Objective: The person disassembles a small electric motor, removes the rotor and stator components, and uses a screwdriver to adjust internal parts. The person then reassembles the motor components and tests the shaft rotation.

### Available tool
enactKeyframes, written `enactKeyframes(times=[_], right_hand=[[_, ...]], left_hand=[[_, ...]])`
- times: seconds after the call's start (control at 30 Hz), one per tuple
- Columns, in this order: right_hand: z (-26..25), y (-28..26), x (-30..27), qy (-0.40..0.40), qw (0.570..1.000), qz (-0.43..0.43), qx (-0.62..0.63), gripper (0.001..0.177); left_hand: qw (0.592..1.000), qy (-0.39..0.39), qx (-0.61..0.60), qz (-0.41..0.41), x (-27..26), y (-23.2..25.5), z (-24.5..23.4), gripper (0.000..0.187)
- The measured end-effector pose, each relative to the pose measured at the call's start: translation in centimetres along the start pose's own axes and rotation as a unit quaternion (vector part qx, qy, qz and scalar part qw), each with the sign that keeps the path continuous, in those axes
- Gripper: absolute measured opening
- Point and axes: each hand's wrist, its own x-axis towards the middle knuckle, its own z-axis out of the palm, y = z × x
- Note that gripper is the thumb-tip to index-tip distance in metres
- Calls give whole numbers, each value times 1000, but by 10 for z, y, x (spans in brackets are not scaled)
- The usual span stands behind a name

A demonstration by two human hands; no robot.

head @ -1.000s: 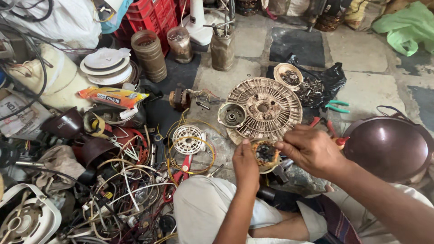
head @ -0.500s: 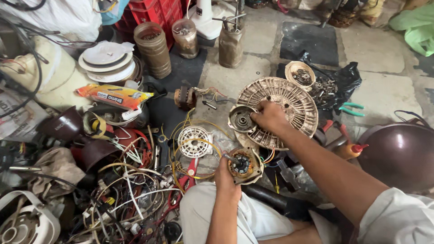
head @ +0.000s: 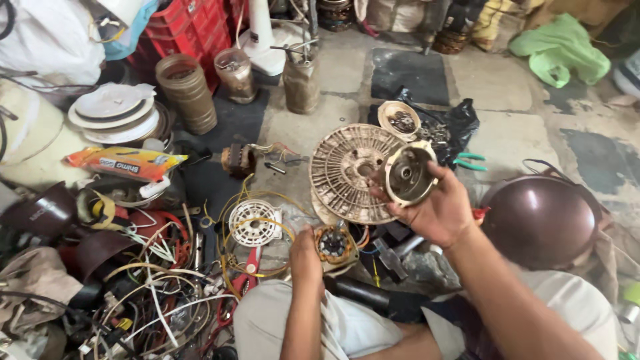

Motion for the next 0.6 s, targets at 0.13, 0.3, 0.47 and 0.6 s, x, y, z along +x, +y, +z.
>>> enactKeyframes(times=[0.13,0.3,0.47,0.6], right_hand=[[35,5,-31,135,989,-44,-45,67],[34,-5,-46,111,986,-84,-94,57],[8,-7,-58,56,978,-132,-153,50],[8,-5,-71,47,934,-160,-317,62]], left_hand=[[990,-9,107,86,-9,37,21,49],[941,29,260,216,-20,80,49,46],[905,62,335,253,-32,84,67,46],[909,40,337,241,-38,81,71,47]])
